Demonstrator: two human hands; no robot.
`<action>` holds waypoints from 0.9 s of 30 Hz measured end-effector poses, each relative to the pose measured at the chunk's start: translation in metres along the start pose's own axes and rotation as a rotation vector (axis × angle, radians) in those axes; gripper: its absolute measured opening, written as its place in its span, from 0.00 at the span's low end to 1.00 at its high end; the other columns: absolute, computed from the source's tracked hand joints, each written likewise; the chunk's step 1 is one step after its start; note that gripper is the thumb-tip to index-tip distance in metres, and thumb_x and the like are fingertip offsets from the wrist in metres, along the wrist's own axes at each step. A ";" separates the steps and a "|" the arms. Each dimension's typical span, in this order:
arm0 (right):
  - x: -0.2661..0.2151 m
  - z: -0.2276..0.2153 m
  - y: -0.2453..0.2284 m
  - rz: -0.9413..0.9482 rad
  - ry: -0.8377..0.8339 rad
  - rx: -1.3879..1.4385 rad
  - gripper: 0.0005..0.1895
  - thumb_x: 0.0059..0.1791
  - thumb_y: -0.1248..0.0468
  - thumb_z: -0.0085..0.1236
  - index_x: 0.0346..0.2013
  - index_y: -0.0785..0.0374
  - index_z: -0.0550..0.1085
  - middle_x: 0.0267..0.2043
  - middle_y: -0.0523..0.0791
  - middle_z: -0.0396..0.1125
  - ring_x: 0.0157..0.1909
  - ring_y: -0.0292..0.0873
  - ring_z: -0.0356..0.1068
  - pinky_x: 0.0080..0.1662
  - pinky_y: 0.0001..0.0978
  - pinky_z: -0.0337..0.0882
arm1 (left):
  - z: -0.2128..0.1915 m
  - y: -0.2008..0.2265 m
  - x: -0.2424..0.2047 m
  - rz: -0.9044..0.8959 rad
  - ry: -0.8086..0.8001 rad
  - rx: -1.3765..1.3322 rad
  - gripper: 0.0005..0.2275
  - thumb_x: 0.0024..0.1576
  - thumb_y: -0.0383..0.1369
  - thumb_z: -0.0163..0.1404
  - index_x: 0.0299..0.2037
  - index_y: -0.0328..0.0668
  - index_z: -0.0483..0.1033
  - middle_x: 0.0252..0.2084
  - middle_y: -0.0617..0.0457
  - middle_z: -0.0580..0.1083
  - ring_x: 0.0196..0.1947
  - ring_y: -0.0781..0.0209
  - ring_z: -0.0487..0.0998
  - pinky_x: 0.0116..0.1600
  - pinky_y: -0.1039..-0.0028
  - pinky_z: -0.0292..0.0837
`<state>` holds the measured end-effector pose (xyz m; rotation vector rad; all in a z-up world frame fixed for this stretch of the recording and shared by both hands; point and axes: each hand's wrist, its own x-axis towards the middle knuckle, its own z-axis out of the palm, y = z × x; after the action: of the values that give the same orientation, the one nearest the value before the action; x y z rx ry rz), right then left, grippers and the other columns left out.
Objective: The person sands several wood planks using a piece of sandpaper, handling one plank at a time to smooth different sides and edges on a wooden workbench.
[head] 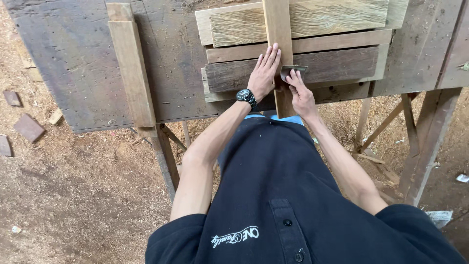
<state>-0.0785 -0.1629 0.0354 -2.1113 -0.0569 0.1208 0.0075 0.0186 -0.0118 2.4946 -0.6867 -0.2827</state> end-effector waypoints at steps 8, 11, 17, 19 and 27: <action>0.153 0.025 0.065 0.023 0.039 -0.097 0.20 0.61 0.69 0.43 0.70 0.58 0.66 0.75 0.52 0.53 0.70 0.52 0.62 0.70 0.42 0.66 | -0.005 0.004 0.001 0.036 0.071 0.188 0.54 0.43 0.39 0.67 0.77 0.34 0.43 0.81 0.44 0.41 0.81 0.50 0.40 0.80 0.60 0.45; 0.190 0.031 0.078 -0.112 0.077 -0.128 0.20 0.61 0.69 0.45 0.70 0.61 0.66 0.74 0.51 0.57 0.75 0.56 0.56 0.72 0.46 0.63 | -0.012 0.006 0.001 -0.031 -0.103 -0.066 0.64 0.28 0.50 0.69 0.74 0.31 0.43 0.78 0.42 0.41 0.78 0.46 0.41 0.78 0.55 0.45; 0.135 0.026 0.057 -0.100 0.074 -0.059 0.22 0.60 0.72 0.39 0.69 0.61 0.68 0.76 0.52 0.53 0.77 0.56 0.50 0.74 0.45 0.59 | -0.016 0.005 0.001 -0.010 -0.055 -0.128 0.61 0.32 0.47 0.71 0.75 0.34 0.43 0.79 0.43 0.41 0.79 0.48 0.41 0.78 0.53 0.46; 0.084 0.019 0.040 -0.053 0.095 -0.089 0.19 0.62 0.69 0.41 0.67 0.63 0.69 0.75 0.51 0.56 0.77 0.54 0.52 0.75 0.46 0.57 | -0.012 0.003 -0.001 -0.014 -0.064 -0.138 0.60 0.33 0.44 0.71 0.75 0.35 0.43 0.79 0.44 0.41 0.79 0.49 0.41 0.77 0.53 0.47; -0.056 0.015 -0.004 0.013 0.088 -0.187 0.25 0.53 0.76 0.43 0.66 0.63 0.69 0.73 0.52 0.59 0.76 0.54 0.55 0.75 0.45 0.55 | -0.017 -0.006 0.000 0.051 -0.064 -0.164 0.59 0.34 0.44 0.71 0.75 0.38 0.43 0.79 0.46 0.42 0.79 0.50 0.40 0.77 0.51 0.46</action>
<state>-0.1359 -0.1525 0.0348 -2.3018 -0.0018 0.0306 0.0157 0.0306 -0.0011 2.3178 -0.7220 -0.3856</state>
